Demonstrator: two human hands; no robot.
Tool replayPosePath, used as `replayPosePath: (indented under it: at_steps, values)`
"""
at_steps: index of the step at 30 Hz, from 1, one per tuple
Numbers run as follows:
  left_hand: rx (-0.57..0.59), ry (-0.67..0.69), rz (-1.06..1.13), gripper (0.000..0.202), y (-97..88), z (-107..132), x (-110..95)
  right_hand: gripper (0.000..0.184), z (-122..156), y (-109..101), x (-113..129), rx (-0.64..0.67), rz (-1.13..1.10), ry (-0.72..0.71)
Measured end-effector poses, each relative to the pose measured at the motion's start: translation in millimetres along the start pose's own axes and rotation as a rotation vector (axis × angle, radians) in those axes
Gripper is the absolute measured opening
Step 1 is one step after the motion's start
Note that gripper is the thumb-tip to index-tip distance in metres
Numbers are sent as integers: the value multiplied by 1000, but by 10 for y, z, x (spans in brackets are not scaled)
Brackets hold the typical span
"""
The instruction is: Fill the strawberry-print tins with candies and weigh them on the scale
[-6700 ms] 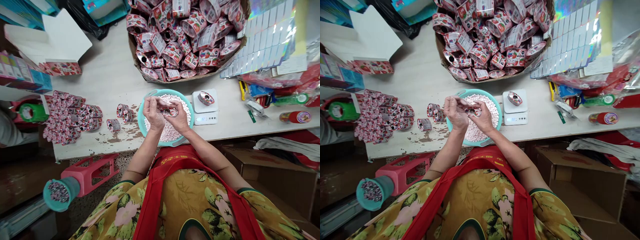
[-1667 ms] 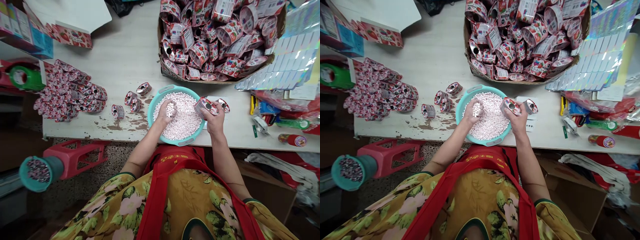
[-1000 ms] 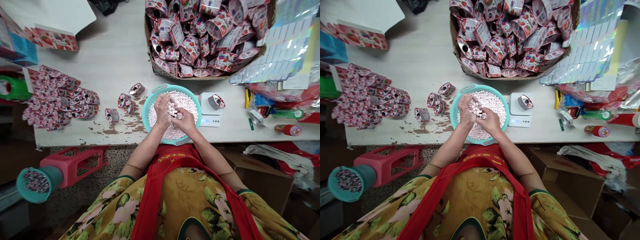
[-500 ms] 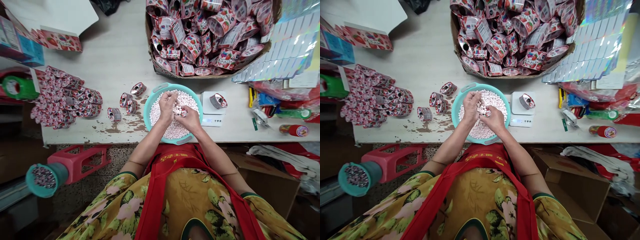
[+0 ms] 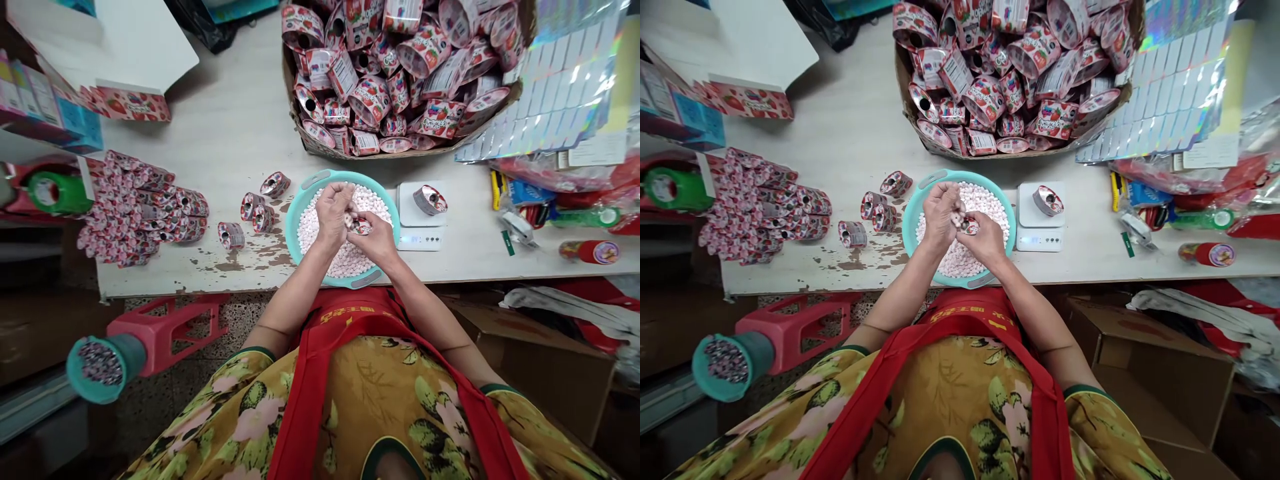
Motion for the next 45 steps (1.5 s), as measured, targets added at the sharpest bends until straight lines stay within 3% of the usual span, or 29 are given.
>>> replayPosePath:
  at_steps: [7, 12, 14, 17, 20, 23, 26, 32, 36, 38, 40, 45]
  values:
    - [49, 31, -20, 40, 147, 86, -114, 27, 48, -44, 94, -32, -77, -77]
    - [122, -41, 19, 34, 284, 102, -103, 27, 57, -47, 27, -46, -186, -111]
    - [98, -59, 59, 28, 195, 10, -143, 32, 61, -52, -10, -40, -261, -110]
    - [-15, -105, 133, 23, -146, -219, -118, 39, 93, -116, -52, -25, -342, -99]
    - [-133, -356, 36, 24, -547, -323, 259, 41, 197, -293, -128, -34, -385, -69]
    - [-30, -616, -240, 14, -668, -205, 660, 42, 386, -566, -294, -70, -401, -11]
    - [219, -567, -435, 10, -327, -142, 734, 45, 621, -947, -577, -162, -403, 77]
    - [675, -378, -710, 8, 1126, -151, 872, 50, 1049, -1957, -1280, -551, -353, 264]
    - [824, -55, -1137, 13, 1897, -292, 1109, 52, 1158, -2379, -1564, -700, -328, 291]
    - [861, 80, -1384, 14, 2096, -333, 1254, 53, 1169, -2475, -1652, -733, -334, 294]
    - [877, 134, -1583, 17, 2171, -359, 1385, 53, 1168, -2514, -1723, -747, -357, 305]
    - [816, 140, -1725, 33, 2180, -406, 1483, 53, 1140, -2509, -1825, -736, -390, 327]
Point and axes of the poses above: each hand's wrist, its own z-axis away from the middle knuckle, its own y-axis out of the palm, x = y × z, the point moved 10 cm from there along -z, towards the middle knuckle, and after that the axes turned 1 degree about -z, right-handed, at the moved point
